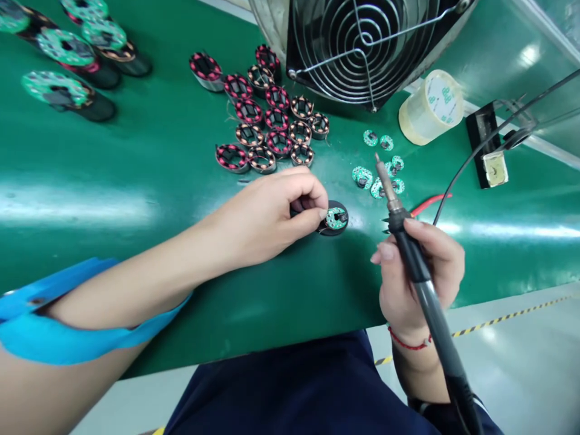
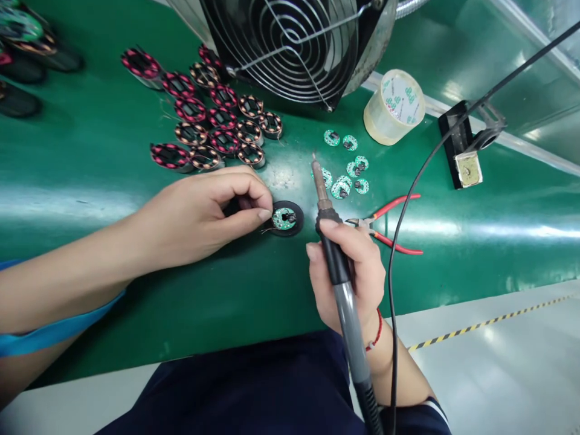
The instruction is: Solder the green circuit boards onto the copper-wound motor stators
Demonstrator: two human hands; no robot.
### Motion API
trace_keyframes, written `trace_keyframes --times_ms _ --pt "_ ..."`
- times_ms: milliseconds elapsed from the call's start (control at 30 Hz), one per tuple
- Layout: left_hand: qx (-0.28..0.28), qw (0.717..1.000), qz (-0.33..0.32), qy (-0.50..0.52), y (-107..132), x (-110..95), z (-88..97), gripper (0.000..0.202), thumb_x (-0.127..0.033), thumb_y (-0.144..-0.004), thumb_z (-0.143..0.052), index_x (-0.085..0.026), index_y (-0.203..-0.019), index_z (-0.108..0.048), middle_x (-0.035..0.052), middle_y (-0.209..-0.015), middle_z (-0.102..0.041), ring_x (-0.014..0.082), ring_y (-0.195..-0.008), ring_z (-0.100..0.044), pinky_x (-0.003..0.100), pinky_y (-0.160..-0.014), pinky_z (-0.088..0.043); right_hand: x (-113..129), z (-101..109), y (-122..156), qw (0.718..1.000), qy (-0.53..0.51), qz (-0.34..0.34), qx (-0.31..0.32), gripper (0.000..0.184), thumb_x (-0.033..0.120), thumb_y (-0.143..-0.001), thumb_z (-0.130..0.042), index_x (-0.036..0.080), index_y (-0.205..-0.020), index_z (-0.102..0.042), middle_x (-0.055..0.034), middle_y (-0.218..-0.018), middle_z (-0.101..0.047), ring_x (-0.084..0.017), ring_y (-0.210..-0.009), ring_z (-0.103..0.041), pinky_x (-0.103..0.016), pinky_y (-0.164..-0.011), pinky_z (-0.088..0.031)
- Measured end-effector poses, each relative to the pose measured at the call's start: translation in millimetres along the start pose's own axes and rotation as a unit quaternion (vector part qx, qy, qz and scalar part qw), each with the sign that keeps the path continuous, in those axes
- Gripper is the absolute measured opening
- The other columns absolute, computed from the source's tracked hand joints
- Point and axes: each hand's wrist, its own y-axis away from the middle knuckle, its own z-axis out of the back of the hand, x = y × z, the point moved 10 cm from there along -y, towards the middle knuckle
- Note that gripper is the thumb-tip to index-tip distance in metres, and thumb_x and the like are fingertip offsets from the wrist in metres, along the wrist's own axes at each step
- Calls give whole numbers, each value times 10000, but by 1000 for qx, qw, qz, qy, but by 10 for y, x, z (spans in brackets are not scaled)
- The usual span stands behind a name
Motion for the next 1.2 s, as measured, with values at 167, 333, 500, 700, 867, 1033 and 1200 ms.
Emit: trace_keyframes --times_ms 167,333,500,700,867,1033,1200 --pt "-8 1000 -9 -16 6 -24 10 151 -299 -902 -556 -214 -803 -632 4 -811 -610 150 -708 -537 281 -679 -477 59 89 7 998 -32 47 -31 211 366 -1046 -736 229 -1202 -774 18 -739 -682 -138 -473 -610 -300 -397 -546" --pt "-13 1000 -10 -8 8 -34 17 151 -311 -882 -549 -218 -785 -618 1 -810 -607 143 -700 -535 281 -684 -478 113 0 -51 996 -54 70 27 161 346 -1068 -673 203 -1116 -731 59 -627 -595 -116 -404 -533 -277 -363 -463" --pt "-16 1000 -3 -6 5 -28 22 148 -323 -872 -556 -222 -782 -616 -2 -809 -613 140 -699 -537 279 -696 -490 119 -52 -61 997 -26 68 34 128 359 -1074 -651 241 -1083 -700 63 -614 -623 -117 -383 -543 -267 -361 -476" --pt "-12 1000 -2 -7 4 -36 16 156 -333 -874 -547 -225 -790 -621 5 -820 -609 146 -706 -534 287 -698 -484 116 -37 -57 996 -53 67 27 111 297 -1043 -689 207 -1085 -739 41 -636 -647 -119 -408 -559 -266 -370 -473" --pt "-15 1000 -4 -7 6 -31 19 154 -321 -877 -557 -220 -795 -639 6 -823 -622 149 -720 -546 283 -711 -500 111 -42 -53 995 -65 62 37 138 301 -1045 -693 202 -1121 -752 35 -649 -649 -130 -420 -561 -280 -382 -478" --pt "-11 1000 -9 -8 8 -32 15 141 -296 -893 -569 -214 -815 -652 7 -849 -625 149 -729 -561 292 -729 -501 133 -60 -65 995 -61 72 41 143 309 -1049 -692 203 -1130 -745 43 -642 -639 -123 -412 -559 -274 -390 -485" --pt "-4 1000 3 -11 10 -4 -1 153 -313 -898 -559 -218 -842 -665 11 -858 -618 165 -780 -561 302 -764 -501 113 -34 -34 995 -60 71 36 150 310 -1045 -692 210 -1145 -742 35 -658 -662 -126 -406 -549 -290 -383 -485"
